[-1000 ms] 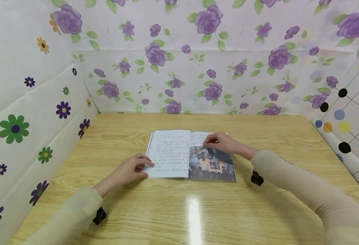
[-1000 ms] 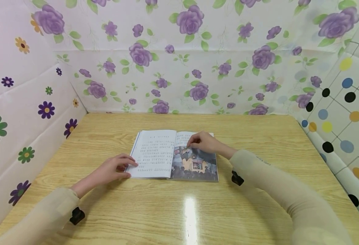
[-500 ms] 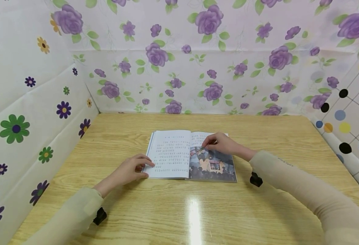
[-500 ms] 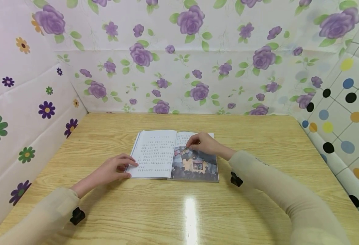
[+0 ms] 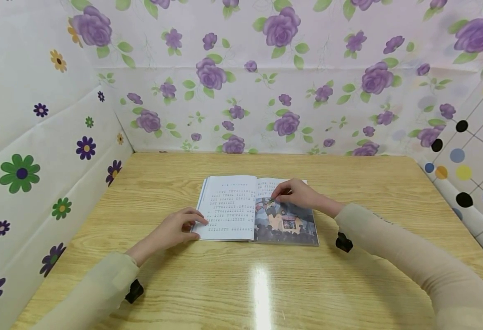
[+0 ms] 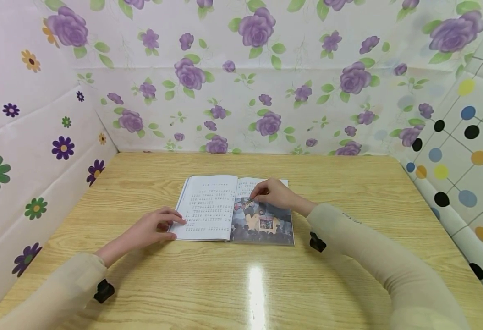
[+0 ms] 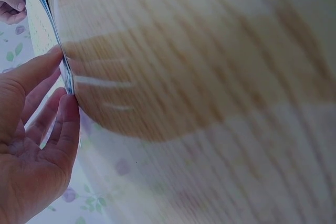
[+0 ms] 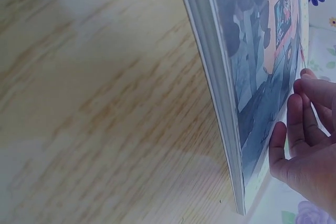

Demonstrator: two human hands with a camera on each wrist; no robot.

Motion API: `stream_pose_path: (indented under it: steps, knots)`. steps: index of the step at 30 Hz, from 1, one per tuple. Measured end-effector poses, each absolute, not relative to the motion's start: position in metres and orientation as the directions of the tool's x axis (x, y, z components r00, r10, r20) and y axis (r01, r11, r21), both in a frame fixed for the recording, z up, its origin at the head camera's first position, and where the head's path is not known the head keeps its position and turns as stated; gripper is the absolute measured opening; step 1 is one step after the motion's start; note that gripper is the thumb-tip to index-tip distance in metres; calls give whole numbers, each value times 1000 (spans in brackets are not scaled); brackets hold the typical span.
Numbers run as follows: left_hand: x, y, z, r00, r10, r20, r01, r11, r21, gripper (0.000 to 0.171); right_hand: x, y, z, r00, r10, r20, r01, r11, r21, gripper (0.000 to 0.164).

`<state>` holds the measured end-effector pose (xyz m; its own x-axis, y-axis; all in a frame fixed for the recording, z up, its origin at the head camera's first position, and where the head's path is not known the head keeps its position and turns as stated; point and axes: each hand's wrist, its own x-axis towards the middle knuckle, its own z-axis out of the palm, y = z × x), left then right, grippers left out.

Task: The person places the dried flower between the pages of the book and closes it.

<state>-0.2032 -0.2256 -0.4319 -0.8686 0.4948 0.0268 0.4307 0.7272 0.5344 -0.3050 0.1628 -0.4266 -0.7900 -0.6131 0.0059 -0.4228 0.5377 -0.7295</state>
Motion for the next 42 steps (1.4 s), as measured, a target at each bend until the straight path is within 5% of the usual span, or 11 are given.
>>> stream_pose_path:
  steps: [16, 28, 42]
  knots:
    - [-203, -225, -431, -868, 496, 23, 432, 730, 529, 31, -302, 167, -427, -807, -589, 46, -435, 540, -721, 18]
    - [-204, -226, -433, -867, 497, 34, 439, 729, 525, 30, -271, 187, -422, -899, -415, 141, -387, 601, -700, 43]
    - [-205, -222, -432, -883, 468, 29, 407, 734, 544, 22, -219, 229, -424, -924, -356, 141, -371, 740, -561, 76]
